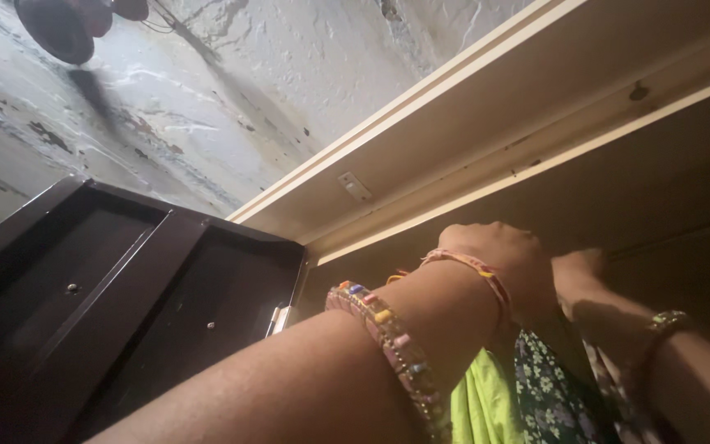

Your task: The person removes several garments from a wardrobe, folds each one by hand on the floor, and then returns them to the wardrobe on hangers. The sequence repeats for multiple items including a yellow garment, a red floral garment, and a pink garment.

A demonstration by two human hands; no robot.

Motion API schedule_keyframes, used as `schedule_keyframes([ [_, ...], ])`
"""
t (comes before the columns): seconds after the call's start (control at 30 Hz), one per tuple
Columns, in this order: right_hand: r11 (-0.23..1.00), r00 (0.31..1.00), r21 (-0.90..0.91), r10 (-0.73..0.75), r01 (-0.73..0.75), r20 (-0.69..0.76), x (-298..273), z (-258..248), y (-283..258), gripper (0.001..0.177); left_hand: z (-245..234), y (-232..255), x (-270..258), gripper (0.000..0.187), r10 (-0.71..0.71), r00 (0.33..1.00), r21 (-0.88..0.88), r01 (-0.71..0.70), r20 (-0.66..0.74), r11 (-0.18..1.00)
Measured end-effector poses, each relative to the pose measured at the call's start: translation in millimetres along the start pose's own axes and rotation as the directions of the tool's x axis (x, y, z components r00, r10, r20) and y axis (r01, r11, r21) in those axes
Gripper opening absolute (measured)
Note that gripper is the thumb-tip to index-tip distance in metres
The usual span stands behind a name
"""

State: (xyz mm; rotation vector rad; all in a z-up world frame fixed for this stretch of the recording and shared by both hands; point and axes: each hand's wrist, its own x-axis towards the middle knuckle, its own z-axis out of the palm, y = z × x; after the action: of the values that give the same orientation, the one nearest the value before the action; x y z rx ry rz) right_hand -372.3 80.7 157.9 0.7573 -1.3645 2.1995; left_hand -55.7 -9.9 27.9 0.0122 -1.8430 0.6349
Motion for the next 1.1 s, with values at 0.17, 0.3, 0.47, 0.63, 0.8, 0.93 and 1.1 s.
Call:
schedule_keyframes([
  [0.17, 0.992, 0.991, -0.071, -0.108, 0.103, -0.072, 5, 2, -18, 0.019, -9, -7, -7, 0.036, 0.061, 0.997, -0.055, -0.058, 0.046, 0.997],
  [0.3, 0.944, 0.964, -0.265, -0.234, 0.195, -0.125, 7, 6, -26, 0.02, -12, -9, -15, 0.038, 0.064, 0.997, -0.096, -0.06, 0.037, 0.994],
  [0.47, 0.549, 0.944, -0.793, -0.318, 0.264, 0.094, 1, -15, -27, 0.024, -15, -17, -22, 0.042, 0.081, 0.997, -0.173, -0.077, 0.018, 0.982],
  [0.63, -0.024, 0.897, -0.975, -0.388, 0.221, 0.212, -27, -19, -29, 0.02, -28, -12, -41, 0.05, 0.034, 0.993, -0.225, -0.007, 0.116, 0.974],
  [0.8, 0.184, 0.896, -0.947, -0.41, 0.265, 0.171, -88, -27, -24, 0.019, -39, -12, -57, 0.056, 0.037, 0.977, -0.242, 0.015, 0.209, 0.97],
  [0.93, 0.822, 0.916, -0.474, -0.394, 0.314, -0.076, -161, -13, -13, 0.011, -38, -20, -70, 0.061, -0.03, 0.972, -0.282, 0.096, 0.232, 0.955],
  [1.1, 0.909, 0.905, -0.24, -0.387, 0.342, -0.175, -240, 7, -13, 0.009, -35, -32, -82, 0.045, 0.009, 0.972, -0.311, 0.066, 0.235, 0.948],
])
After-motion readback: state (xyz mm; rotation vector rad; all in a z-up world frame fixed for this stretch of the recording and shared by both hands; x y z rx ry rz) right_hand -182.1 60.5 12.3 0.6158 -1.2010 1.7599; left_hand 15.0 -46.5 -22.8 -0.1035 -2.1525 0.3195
